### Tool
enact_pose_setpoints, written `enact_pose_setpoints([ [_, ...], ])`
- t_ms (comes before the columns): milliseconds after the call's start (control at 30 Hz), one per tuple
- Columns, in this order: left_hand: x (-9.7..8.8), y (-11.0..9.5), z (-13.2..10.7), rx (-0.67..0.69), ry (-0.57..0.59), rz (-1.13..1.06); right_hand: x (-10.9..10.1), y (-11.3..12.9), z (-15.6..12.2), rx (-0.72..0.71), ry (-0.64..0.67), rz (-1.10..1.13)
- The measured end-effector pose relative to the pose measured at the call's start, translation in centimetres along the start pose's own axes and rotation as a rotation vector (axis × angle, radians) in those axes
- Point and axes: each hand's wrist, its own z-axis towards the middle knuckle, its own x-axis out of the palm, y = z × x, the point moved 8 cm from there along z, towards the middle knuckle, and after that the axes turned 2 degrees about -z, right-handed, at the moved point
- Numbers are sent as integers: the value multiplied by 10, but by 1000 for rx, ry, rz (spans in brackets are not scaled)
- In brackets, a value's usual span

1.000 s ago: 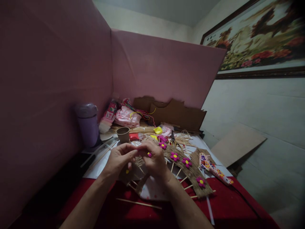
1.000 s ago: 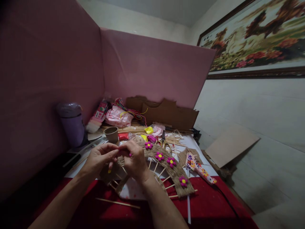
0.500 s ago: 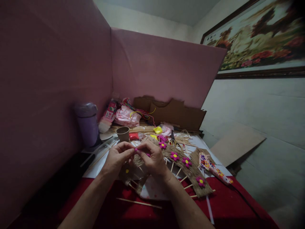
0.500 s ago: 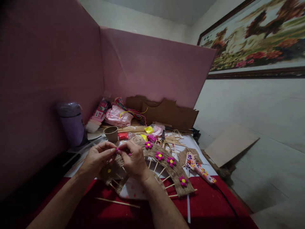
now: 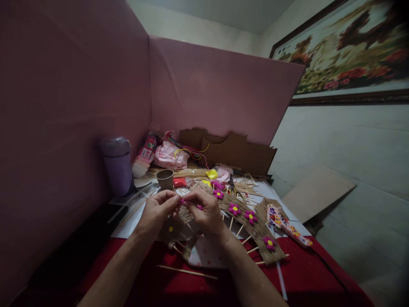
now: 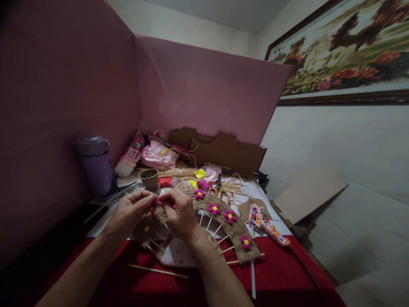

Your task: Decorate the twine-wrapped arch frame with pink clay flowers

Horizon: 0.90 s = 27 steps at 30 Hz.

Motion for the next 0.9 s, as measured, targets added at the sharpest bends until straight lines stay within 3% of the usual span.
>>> enact_pose_setpoints([
  [200, 0, 4, 0, -29, 1, 52, -2, 7, 0, -82, -25, -45],
  [467, -2, 1, 1, 7, -5, 81, 2, 6, -1, -65, 36, -114],
  [733, -4, 4, 1, -4, -59, 141, 12, 16, -6, -231, 79, -108],
  [800, -4, 1, 0, 15, -86, 90, 9, 14, -5, -191, 36, -134],
  [900, -6, -4, -1, 41, -141, -84, -9, 1, -3, -22, -140, -124],
])
